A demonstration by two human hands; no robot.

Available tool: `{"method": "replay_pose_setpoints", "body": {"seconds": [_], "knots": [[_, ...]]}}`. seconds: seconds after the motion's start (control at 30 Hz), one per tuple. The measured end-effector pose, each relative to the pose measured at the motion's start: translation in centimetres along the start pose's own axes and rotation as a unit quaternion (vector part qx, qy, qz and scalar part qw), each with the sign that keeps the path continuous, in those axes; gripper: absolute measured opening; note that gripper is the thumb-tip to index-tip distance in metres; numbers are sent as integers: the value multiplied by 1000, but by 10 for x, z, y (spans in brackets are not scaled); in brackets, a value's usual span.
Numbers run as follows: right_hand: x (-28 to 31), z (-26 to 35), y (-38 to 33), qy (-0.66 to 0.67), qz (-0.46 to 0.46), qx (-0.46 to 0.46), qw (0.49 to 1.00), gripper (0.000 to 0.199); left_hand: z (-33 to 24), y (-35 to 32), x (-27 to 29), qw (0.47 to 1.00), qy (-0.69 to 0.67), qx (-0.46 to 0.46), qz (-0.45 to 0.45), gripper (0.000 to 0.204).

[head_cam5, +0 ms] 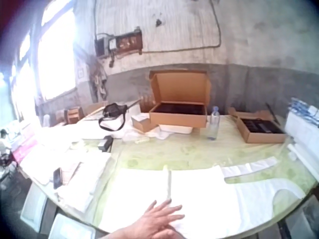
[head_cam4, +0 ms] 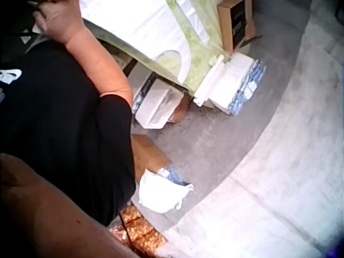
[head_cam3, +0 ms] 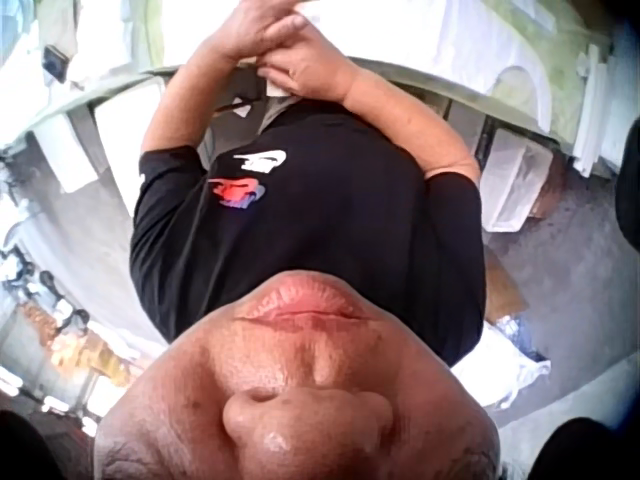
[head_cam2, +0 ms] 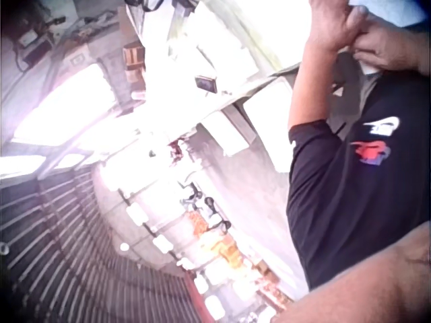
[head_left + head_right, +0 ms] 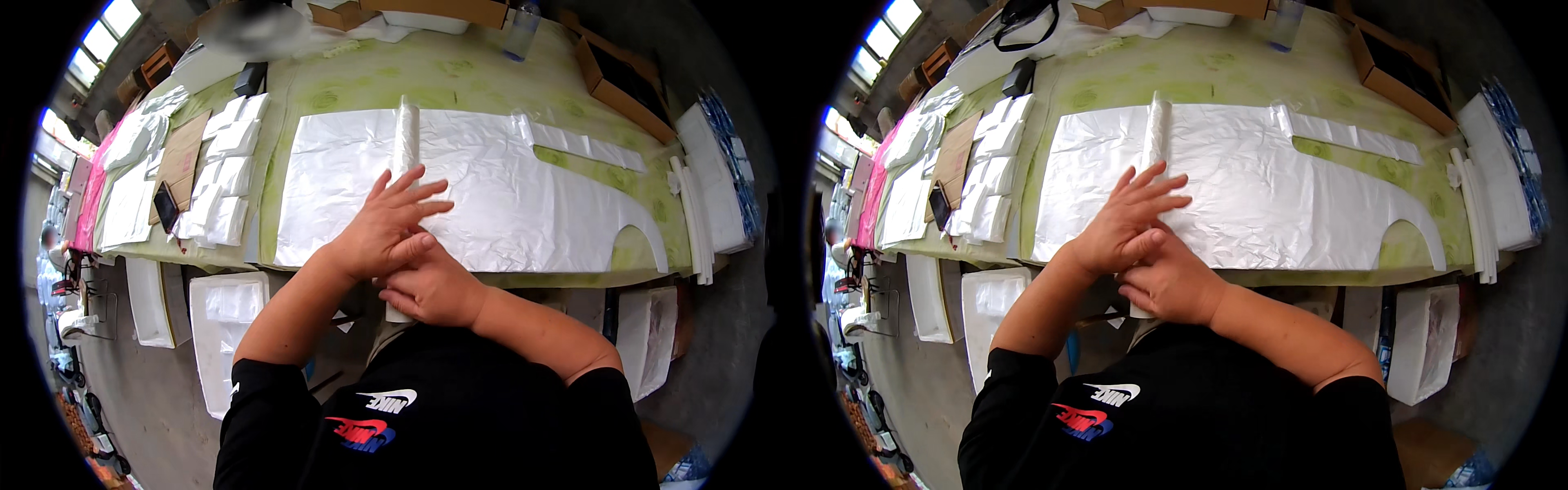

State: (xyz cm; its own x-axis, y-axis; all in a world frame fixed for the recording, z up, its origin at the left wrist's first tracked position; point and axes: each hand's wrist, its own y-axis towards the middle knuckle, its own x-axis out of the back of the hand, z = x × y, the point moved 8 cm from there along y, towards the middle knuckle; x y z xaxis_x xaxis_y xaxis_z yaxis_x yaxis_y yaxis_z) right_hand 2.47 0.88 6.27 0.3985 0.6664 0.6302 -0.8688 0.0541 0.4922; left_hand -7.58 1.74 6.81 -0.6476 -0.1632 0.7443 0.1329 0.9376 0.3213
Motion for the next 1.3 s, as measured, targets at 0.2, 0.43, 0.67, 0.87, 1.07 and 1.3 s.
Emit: {"method": "replay_pose_setpoints", "body": {"seconds": [0.2,0.43,0.67,0.87,1.07,1.3], "knots": [[29,17,-38,-12,-43,-4,999,17,38,-61,58,947,236,179,-123,34],[29,18,-50,39,-55,-7,998,17,35,-56,45,933,193,296,-74,74],[37,13,-72,43,-73,-38,996,16,109,-98,76,821,293,488,-43,85],[45,17,-79,47,-93,-33,994,15,126,-110,116,799,245,549,-23,89],[41,1,-91,181,-91,-151,968,29,110,-71,79,858,-94,463,-201,79],[-1,-36,-103,479,-68,-357,799,91,30,28,-39,788,-476,305,-243,91]]}}
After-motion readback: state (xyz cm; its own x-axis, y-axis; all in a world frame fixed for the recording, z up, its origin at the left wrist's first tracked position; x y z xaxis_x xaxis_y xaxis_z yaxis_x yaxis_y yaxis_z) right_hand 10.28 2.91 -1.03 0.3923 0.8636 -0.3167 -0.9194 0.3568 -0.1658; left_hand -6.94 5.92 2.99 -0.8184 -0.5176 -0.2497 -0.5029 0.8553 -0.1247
